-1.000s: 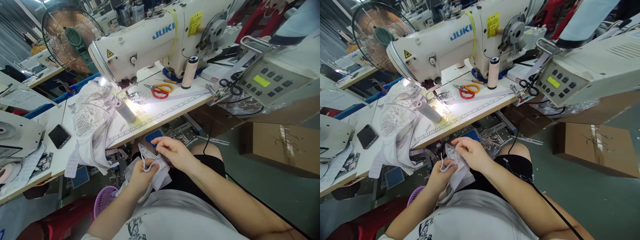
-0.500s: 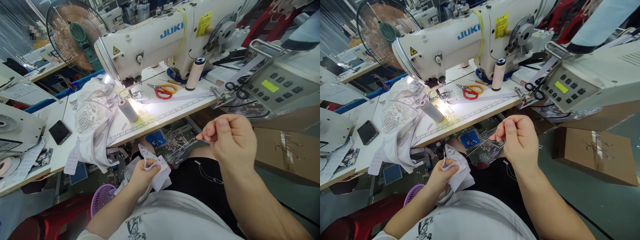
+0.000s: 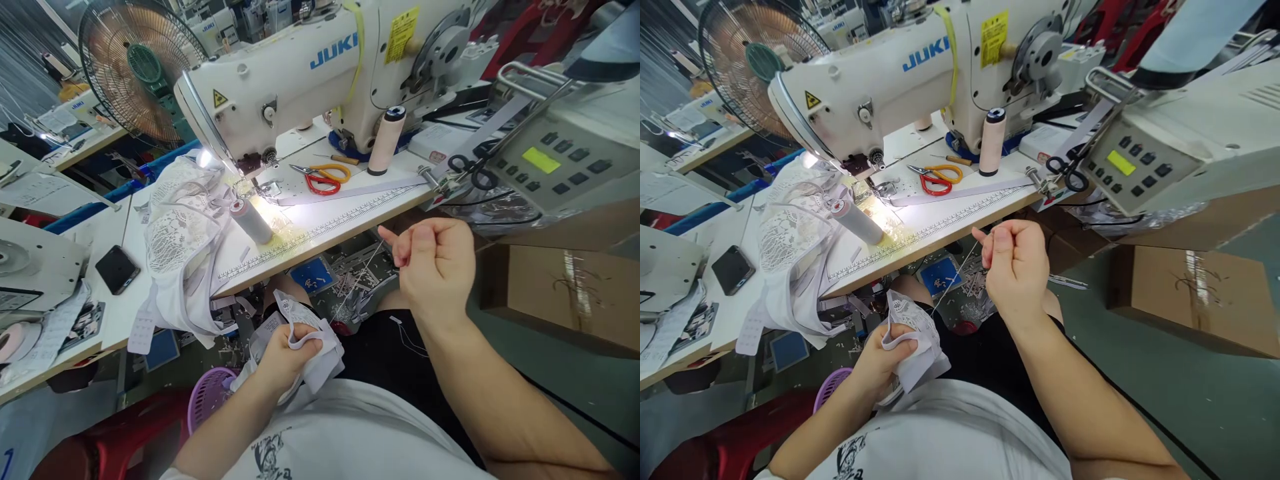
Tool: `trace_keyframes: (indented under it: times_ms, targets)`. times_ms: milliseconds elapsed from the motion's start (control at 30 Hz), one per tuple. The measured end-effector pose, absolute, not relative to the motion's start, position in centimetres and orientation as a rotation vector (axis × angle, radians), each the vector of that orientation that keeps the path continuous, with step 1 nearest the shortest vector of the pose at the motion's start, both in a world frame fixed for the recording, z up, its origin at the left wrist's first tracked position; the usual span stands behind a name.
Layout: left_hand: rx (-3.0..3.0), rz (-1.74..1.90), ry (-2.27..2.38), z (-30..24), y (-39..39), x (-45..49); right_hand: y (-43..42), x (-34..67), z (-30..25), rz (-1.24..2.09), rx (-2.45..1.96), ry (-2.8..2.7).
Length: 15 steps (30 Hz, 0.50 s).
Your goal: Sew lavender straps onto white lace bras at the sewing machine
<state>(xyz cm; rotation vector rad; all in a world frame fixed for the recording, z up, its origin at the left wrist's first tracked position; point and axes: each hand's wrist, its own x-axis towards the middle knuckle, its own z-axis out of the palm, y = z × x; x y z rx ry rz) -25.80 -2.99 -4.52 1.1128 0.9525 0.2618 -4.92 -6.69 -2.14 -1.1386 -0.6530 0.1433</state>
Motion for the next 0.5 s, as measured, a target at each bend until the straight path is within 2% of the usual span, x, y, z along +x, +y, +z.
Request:
trace_keyframes:
  times_ms: [233,500]
  targets:
    - [1.08,0.299,1.013,-4.6,-2.7,-25.9,-7.1,-3.2,-1.9,0.012,-1.178,-0.59]
    - [1.028,0.349,0.949,-4.4,-1.6,-25.7,-7.3,-1.7,-0.9,0.14,-1.057,-0.546]
